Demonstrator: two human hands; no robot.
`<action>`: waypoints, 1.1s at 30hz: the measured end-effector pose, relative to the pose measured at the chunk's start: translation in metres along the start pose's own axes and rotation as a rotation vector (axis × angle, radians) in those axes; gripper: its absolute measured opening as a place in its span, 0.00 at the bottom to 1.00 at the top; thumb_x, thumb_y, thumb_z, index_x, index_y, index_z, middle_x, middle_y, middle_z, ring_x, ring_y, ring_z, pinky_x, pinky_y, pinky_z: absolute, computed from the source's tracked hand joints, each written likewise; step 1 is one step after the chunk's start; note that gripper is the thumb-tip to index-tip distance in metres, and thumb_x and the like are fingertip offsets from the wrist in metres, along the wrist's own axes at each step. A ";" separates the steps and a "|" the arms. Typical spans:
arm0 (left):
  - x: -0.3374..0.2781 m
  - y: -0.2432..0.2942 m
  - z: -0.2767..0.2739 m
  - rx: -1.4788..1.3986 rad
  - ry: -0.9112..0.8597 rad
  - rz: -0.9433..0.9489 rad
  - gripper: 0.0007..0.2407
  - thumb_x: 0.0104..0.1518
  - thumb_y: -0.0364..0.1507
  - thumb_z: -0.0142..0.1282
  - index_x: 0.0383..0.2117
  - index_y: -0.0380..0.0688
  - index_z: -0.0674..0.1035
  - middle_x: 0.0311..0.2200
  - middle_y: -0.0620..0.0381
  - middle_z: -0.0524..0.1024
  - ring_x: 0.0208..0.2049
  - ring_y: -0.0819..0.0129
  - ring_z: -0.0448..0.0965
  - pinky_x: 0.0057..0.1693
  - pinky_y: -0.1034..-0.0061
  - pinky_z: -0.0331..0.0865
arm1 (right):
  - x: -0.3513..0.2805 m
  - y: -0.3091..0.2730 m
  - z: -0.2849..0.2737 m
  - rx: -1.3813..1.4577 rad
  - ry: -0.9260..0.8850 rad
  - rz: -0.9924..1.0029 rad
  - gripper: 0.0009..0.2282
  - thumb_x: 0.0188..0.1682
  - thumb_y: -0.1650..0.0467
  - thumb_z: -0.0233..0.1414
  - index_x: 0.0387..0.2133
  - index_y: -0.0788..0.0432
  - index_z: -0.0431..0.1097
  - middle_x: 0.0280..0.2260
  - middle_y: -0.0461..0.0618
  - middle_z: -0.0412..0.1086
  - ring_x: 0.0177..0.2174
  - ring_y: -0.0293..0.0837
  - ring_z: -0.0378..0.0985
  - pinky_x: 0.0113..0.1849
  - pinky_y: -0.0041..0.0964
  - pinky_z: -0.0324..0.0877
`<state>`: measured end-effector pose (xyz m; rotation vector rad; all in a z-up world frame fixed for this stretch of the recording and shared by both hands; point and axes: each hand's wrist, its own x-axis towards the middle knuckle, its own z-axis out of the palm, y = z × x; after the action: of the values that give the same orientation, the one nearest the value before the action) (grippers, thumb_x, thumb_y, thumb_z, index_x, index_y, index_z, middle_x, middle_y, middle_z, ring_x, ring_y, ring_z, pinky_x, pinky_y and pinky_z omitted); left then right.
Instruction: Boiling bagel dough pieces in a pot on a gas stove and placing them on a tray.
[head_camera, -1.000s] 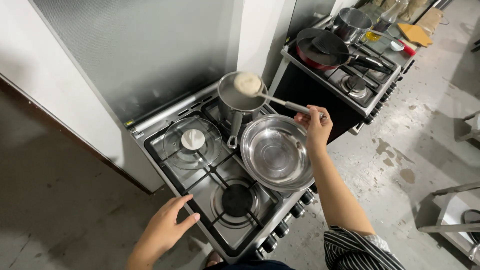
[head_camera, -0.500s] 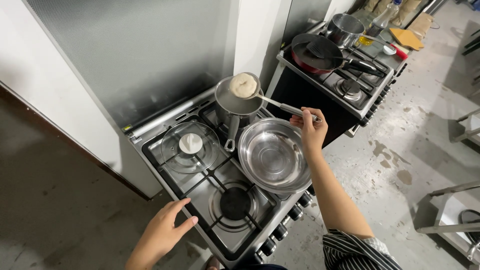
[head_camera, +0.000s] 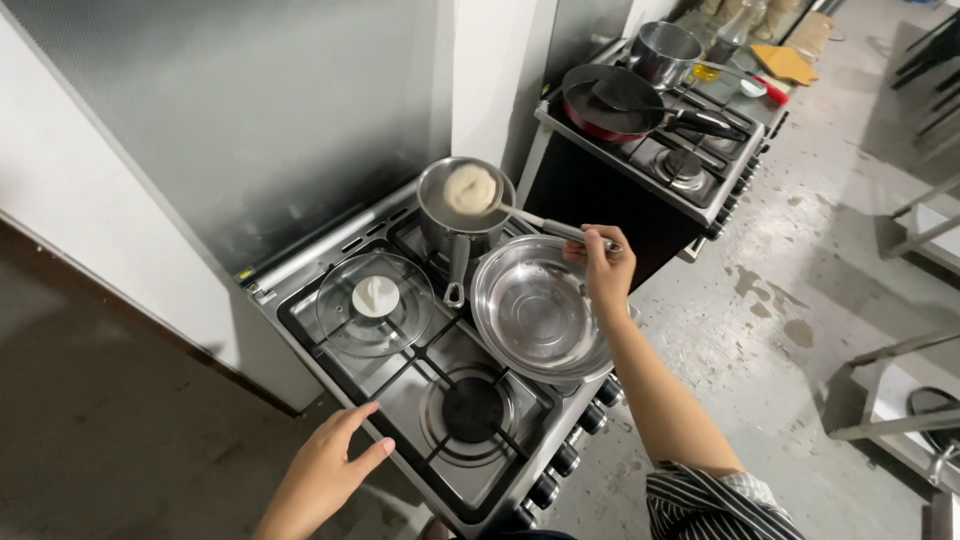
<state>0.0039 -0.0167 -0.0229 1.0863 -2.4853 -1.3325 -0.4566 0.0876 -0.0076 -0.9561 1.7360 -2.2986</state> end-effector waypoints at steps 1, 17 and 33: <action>-0.003 0.015 -0.008 -0.021 -0.092 -0.142 0.29 0.52 0.47 0.58 0.61 0.53 0.71 0.59 0.63 0.74 0.47 0.65 0.78 0.48 0.72 0.76 | -0.003 -0.004 0.004 -0.034 -0.008 0.014 0.07 0.59 0.72 0.50 0.40 0.67 0.71 0.30 0.55 0.76 0.31 0.43 0.82 0.35 0.37 0.80; 0.008 -0.012 -0.014 -0.030 -0.111 -0.143 0.30 0.52 0.47 0.59 0.64 0.57 0.71 0.61 0.63 0.71 0.49 0.67 0.79 0.50 0.74 0.75 | -0.012 -0.015 0.022 -0.226 -0.179 -0.058 0.07 0.58 0.72 0.52 0.42 0.68 0.72 0.31 0.52 0.76 0.32 0.38 0.81 0.38 0.33 0.79; 0.050 -0.006 -0.012 -0.417 0.262 0.268 0.16 0.57 0.31 0.61 0.51 0.41 0.80 0.47 0.54 0.83 0.47 0.70 0.83 0.51 0.73 0.75 | -0.026 -0.043 -0.040 0.245 0.250 0.153 0.08 0.58 0.71 0.48 0.39 0.66 0.71 0.28 0.60 0.76 0.27 0.48 0.81 0.34 0.43 0.79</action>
<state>-0.0246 -0.0589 -0.0315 0.7470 -1.9637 -1.4301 -0.4452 0.1475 0.0139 -0.4940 1.4953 -2.5389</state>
